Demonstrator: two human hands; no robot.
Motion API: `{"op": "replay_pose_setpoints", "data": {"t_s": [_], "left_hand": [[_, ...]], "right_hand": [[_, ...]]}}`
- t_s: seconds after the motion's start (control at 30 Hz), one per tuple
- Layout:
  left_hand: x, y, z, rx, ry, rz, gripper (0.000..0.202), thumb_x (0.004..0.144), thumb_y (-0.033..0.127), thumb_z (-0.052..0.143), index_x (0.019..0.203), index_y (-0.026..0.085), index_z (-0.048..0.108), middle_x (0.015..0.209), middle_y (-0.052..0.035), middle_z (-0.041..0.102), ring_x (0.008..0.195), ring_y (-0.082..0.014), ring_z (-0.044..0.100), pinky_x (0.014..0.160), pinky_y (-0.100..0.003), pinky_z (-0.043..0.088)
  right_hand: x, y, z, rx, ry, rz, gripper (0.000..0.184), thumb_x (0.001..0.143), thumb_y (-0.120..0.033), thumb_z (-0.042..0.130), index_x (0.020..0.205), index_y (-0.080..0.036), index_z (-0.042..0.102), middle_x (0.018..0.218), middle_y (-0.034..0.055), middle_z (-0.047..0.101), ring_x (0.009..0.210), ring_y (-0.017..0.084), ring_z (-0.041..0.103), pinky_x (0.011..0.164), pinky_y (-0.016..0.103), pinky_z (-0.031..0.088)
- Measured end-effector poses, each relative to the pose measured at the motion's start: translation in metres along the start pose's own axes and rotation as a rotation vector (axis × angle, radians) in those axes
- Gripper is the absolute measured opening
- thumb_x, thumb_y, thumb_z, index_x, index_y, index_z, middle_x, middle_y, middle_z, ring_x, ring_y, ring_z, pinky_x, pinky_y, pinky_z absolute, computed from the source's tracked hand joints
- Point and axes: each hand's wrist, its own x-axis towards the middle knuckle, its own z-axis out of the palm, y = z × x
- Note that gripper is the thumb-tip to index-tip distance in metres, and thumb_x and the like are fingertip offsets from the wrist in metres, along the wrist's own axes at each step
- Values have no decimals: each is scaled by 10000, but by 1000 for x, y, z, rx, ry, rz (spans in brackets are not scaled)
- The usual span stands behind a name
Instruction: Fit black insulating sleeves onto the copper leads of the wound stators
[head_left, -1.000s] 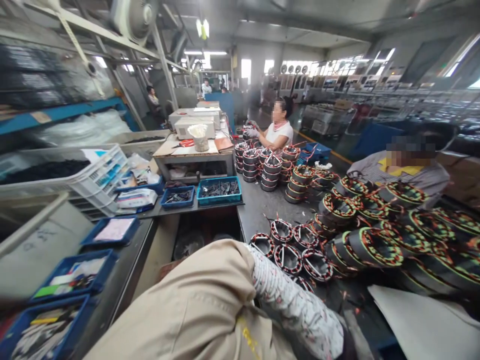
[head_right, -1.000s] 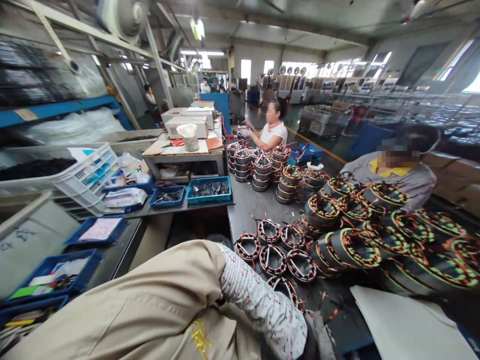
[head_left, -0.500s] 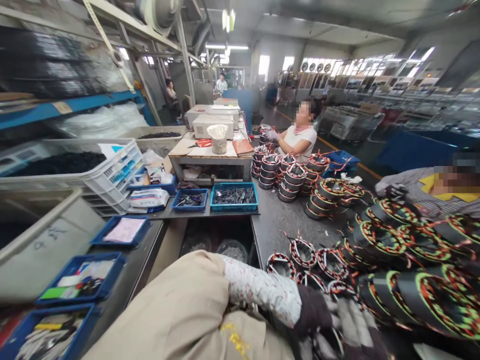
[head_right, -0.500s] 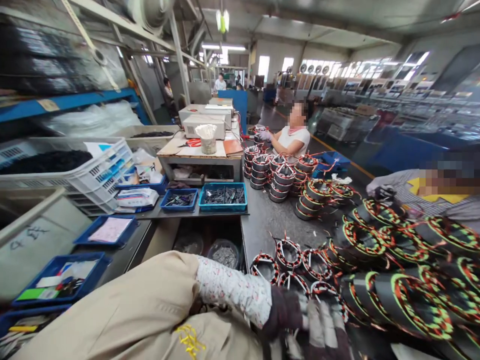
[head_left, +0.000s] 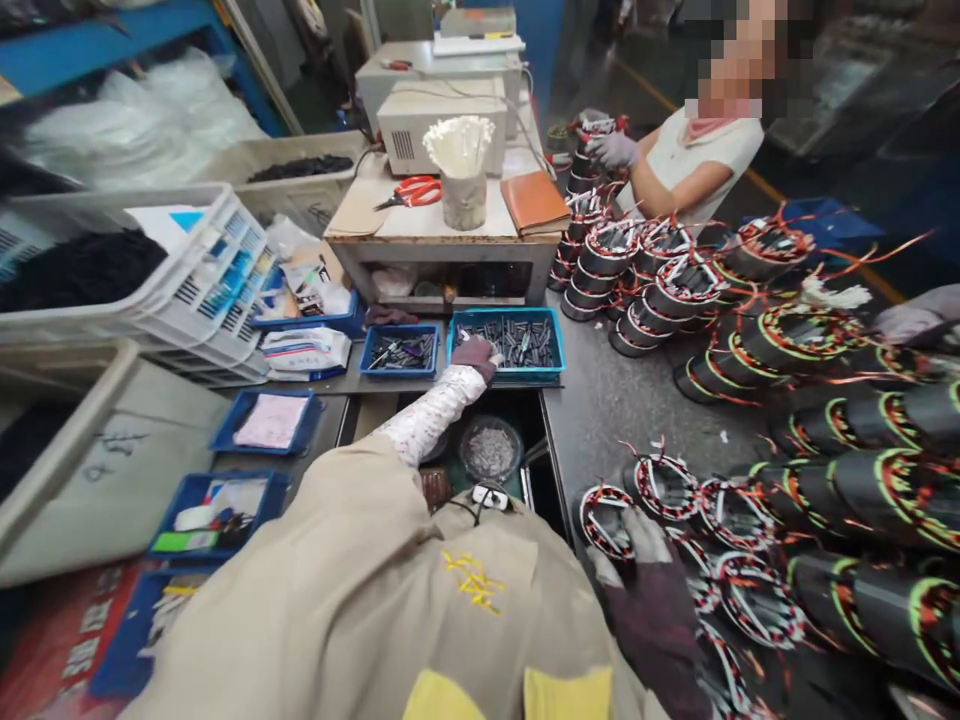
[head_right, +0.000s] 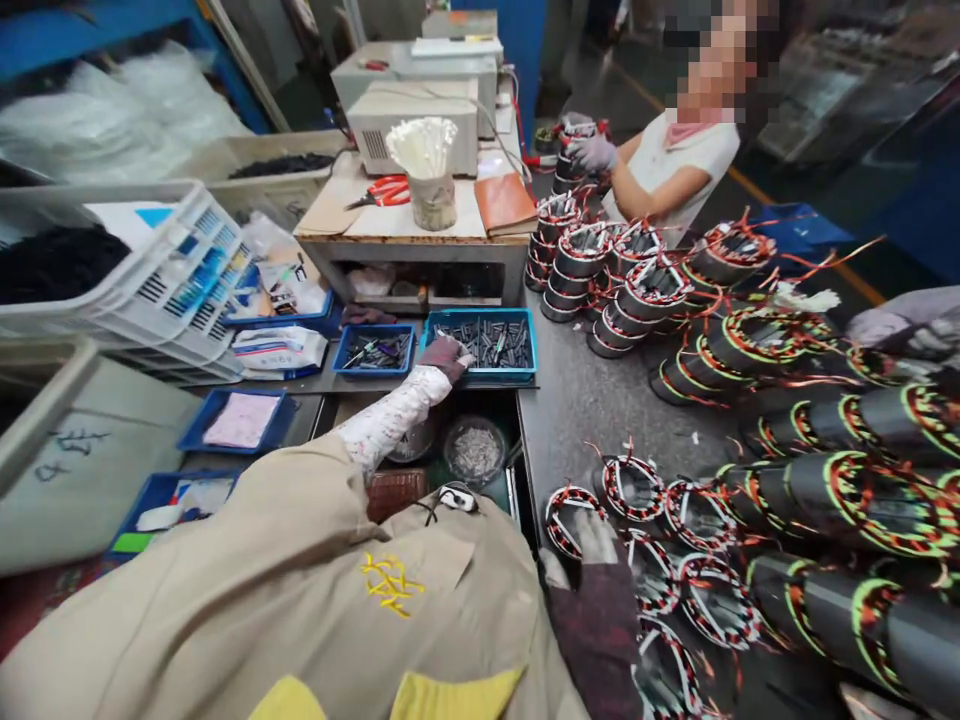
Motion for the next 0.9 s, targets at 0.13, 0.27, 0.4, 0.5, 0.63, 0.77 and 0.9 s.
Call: {"op": "replay_pose_setpoints", "data": {"t_s": [0.13, 0.27, 0.4, 0.5, 0.63, 0.77, 0.9], "left_hand": [[54, 27, 9, 94, -29, 120, 509, 1211, 493, 640, 1493, 150, 889, 1628, -206, 791, 1518, -355, 741, 1295, -382, 569], [93, 59, 26, 153, -194, 47, 570, 1161, 573, 709, 1512, 159, 882, 1645, -200, 817, 1542, -358, 756, 1281, -353, 581], [108, 65, 24, 199, -255, 36, 465, 1129, 462, 740, 1458, 181, 909, 1603, -199, 853, 1512, -345, 801, 1228, -343, 620], [109, 57, 17, 233, -237, 43, 481, 1167, 416, 644, 1490, 160, 894, 1580, -212, 862, 1498, -341, 814, 1211, -346, 630], [108, 56, 19, 274, -240, 91, 561, 1205, 491, 578, 1515, 134, 881, 1617, -242, 836, 1542, -359, 795, 1272, -370, 611], [112, 71, 31, 282, -279, 116, 518, 1143, 513, 712, 1438, 138, 912, 1595, -269, 841, 1524, -390, 808, 1264, -402, 629], [113, 75, 22, 242, -273, 116, 407, 1109, 409, 753, 1376, 155, 926, 1529, -255, 875, 1474, -382, 835, 1216, -394, 650]], "right_hand": [[9, -23, 16, 16, 61, 8, 613, 1137, -527, 599, 1638, -214, 763, 1588, 232, 822, 1537, 471, 753, 1320, 762, 617], [1, -14, 28, 9, 63, 74, 553, 1096, -516, 629, 1537, -253, 832, 1518, 193, 866, 1478, 456, 799, 1262, 726, 678], [-15, 15, 42, -13, 82, 135, 573, 1051, -531, 665, 1511, -247, 853, 1527, 202, 865, 1413, 476, 836, 1160, 710, 736], [-22, 32, 53, -15, 121, 141, 561, 1036, -576, 712, 1455, -238, 868, 1523, 222, 865, 1381, 495, 852, 1116, 732, 748], [-14, 32, 65, -4, 140, 145, 540, 1032, -558, 688, 1398, -216, 887, 1496, 246, 875, 1354, 503, 869, 1087, 732, 758], [7, 15, 71, -20, 149, 143, 516, 1012, -515, 661, 1374, -238, 902, 1487, 210, 889, 1357, 470, 874, 1121, 707, 752], [20, -2, 69, -32, 121, 141, 485, 1033, -431, 650, 1405, -227, 885, 1544, 205, 865, 1426, 439, 848, 1164, 669, 740]]}}
